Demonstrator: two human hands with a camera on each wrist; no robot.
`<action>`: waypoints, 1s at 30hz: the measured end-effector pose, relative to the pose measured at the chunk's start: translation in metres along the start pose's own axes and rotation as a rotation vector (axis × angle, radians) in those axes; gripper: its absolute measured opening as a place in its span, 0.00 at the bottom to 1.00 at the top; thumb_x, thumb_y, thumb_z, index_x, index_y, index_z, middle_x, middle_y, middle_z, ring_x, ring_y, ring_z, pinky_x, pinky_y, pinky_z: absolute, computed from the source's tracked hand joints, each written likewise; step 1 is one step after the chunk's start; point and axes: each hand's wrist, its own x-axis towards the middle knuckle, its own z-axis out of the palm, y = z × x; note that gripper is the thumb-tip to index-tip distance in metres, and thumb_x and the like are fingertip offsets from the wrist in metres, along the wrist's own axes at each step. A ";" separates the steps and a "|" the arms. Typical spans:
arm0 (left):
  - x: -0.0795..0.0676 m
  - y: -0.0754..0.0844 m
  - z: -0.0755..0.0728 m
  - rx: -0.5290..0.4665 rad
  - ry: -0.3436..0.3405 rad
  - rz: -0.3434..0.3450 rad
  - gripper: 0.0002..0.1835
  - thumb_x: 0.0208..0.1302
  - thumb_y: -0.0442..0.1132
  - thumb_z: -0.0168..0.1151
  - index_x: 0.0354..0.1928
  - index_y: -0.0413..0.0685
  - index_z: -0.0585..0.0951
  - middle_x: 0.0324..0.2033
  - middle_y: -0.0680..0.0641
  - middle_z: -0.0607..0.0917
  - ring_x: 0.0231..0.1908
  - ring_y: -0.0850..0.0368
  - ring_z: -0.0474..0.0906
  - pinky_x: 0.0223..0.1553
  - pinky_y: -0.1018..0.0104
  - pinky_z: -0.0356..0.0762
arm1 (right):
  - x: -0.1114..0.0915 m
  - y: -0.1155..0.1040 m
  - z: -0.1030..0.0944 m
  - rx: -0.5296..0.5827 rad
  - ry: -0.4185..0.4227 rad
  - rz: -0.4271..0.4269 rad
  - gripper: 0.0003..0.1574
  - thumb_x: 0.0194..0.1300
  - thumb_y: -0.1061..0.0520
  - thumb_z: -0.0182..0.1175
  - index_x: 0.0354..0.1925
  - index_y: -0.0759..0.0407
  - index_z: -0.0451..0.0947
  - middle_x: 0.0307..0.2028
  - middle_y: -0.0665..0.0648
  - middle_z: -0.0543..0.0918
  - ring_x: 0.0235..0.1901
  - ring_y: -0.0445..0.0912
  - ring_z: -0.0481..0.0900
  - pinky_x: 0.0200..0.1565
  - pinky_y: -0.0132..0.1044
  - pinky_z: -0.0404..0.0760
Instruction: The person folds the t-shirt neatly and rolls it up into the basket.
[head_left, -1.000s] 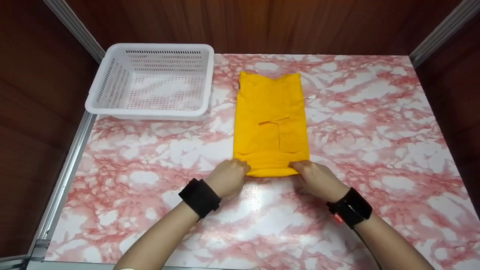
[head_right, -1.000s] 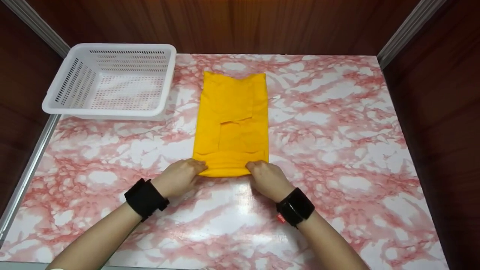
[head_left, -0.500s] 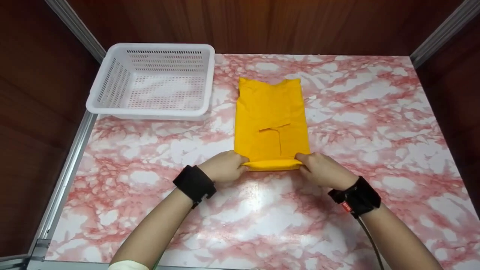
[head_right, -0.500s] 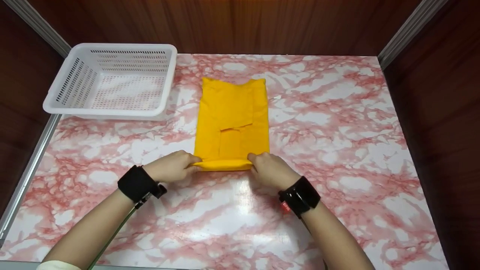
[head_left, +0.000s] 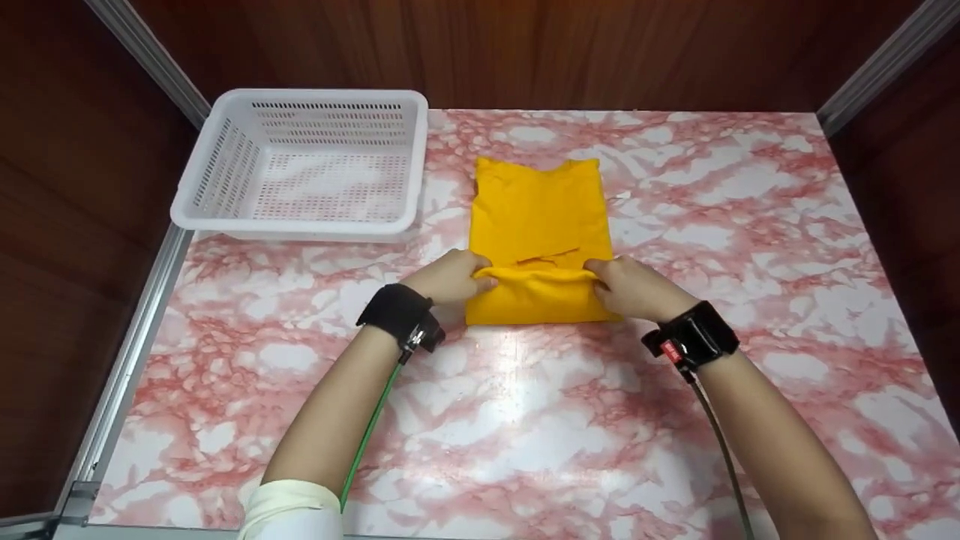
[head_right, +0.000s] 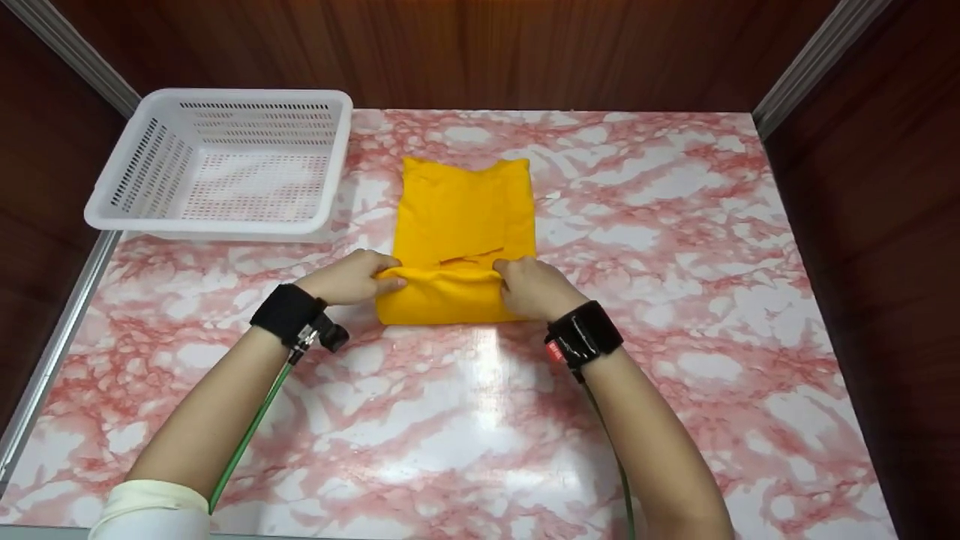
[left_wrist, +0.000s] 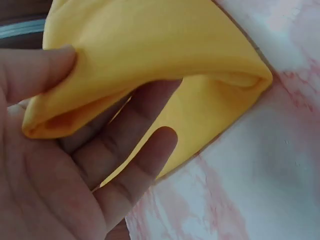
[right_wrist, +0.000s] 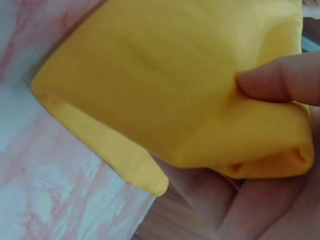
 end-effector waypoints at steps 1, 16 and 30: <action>0.002 -0.001 0.000 -0.008 0.022 -0.006 0.12 0.68 0.42 0.54 0.31 0.41 0.75 0.20 0.53 0.64 0.25 0.58 0.63 0.32 0.68 0.62 | 0.003 0.002 -0.001 -0.003 0.004 -0.001 0.05 0.65 0.63 0.49 0.37 0.63 0.72 0.20 0.54 0.67 0.21 0.47 0.67 0.26 0.36 0.67; 0.037 -0.025 0.018 -0.036 0.346 -0.113 0.16 0.65 0.42 0.60 0.49 0.38 0.79 0.44 0.40 0.83 0.46 0.48 0.78 0.52 0.58 0.72 | 0.028 0.025 0.011 0.006 0.212 0.098 0.12 0.65 0.59 0.57 0.46 0.63 0.76 0.35 0.64 0.82 0.30 0.53 0.75 0.35 0.47 0.76; 0.048 -0.046 0.040 0.152 0.523 -0.183 0.13 0.65 0.44 0.59 0.48 0.50 0.83 0.69 0.45 0.62 0.70 0.45 0.48 0.63 0.48 0.52 | 0.029 0.051 0.033 -0.054 0.451 0.041 0.18 0.59 0.61 0.64 0.46 0.70 0.79 0.45 0.68 0.81 0.45 0.62 0.75 0.49 0.53 0.76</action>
